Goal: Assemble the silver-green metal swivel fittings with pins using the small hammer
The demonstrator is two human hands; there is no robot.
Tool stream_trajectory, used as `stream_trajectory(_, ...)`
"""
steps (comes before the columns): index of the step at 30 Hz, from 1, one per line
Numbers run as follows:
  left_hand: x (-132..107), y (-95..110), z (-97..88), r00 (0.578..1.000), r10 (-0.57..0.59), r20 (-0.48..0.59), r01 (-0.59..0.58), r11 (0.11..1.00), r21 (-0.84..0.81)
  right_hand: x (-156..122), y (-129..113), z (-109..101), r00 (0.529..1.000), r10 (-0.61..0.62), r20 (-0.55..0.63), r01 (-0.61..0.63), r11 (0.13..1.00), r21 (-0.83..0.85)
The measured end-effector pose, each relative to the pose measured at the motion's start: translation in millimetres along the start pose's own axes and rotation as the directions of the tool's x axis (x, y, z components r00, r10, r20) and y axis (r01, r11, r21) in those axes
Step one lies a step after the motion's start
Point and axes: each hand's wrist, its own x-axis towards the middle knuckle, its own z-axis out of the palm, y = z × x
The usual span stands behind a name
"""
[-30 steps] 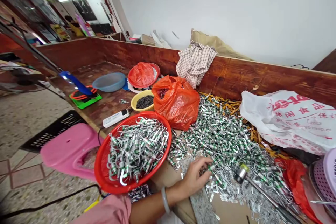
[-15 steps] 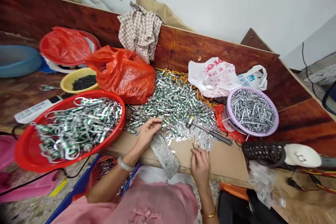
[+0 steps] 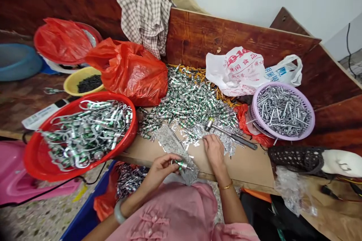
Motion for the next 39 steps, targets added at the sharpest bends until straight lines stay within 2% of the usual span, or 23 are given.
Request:
stream_trajectory(3, -6, 8, -2.8, 0.994, 0.094, 0.047, -0.097, 0.993, 0.065, 5, 2, -3, 1.0, 0.017, -0.025, -0.017, 1.0, -0.02)
stream_trajectory(8, -11, 18, -1.8, 0.969, 0.221, 0.113, -0.243, 0.934, 0.262, 18, -10, 3, 0.999, -0.043, -0.014, 0.043, 0.999, -0.02)
stream_trajectory(14, -15, 19, -0.9, 0.967, 0.238, 0.092, -0.255, 0.901, 0.352, 39, -8, 20, 0.999, -0.045, -0.018, 0.045, 0.999, -0.03)
stream_trajectory(18, -17, 15, -5.4, 0.97, 0.231, 0.08, -0.244, 0.903, 0.354, 43, -7, 13, 0.997, -0.072, -0.022, 0.07, 0.994, -0.078)
stream_trajectory(21, -16, 9, -9.5, 0.985, 0.169, 0.02, -0.167, 0.937, 0.307, 44, -3, -13, 0.996, -0.071, -0.053, 0.064, 0.989, -0.133)
stream_trajectory(24, -13, 7, -9.7, 0.997, 0.073, -0.03, -0.064, 0.968, 0.243, 51, 9, -66, 0.988, -0.03, -0.154, 0.001, 0.983, -0.181)
stream_trajectory(28, -11, 15, -2.9, 1.0, 0.025, 0.011, -0.026, 0.974, 0.223, 73, 35, -147, 0.916, 0.093, -0.389, -0.196, 0.952, -0.236)
stream_trajectory(30, -10, 19, 1.1, 0.999, 0.019, 0.027, -0.024, 0.979, 0.204, 78, 41, -164, 0.884, 0.078, -0.46, -0.249, 0.913, -0.323)
stream_trajectory(32, -9, 20, 4.2, 0.999, 0.028, 0.033, -0.034, 0.984, 0.177, 69, 36, -156, 0.925, 0.032, -0.379, -0.162, 0.934, -0.318)
stream_trajectory(33, -9, 20, 5.3, 0.999, 0.041, 0.032, -0.046, 0.985, 0.168, 60, 31, -143, 0.957, -0.001, -0.291, -0.082, 0.958, -0.274)
stream_trajectory(34, -9, 19, 6.0, 0.998, 0.059, 0.032, -0.063, 0.985, 0.162, 48, 24, -126, 0.987, -0.057, -0.147, 0.03, 0.983, -0.18)
stream_trajectory(36, -9, 18, 6.3, 0.995, 0.1, 0.03, -0.104, 0.981, 0.163, 23, 10, -86, 0.991, -0.129, 0.029, 0.131, 0.986, -0.106)
stream_trajectory(39, -9, 15, 5.0, 0.991, 0.133, 0.031, -0.137, 0.971, 0.195, -6, -2, -40, 0.989, -0.122, 0.084, 0.13, 0.987, -0.094)
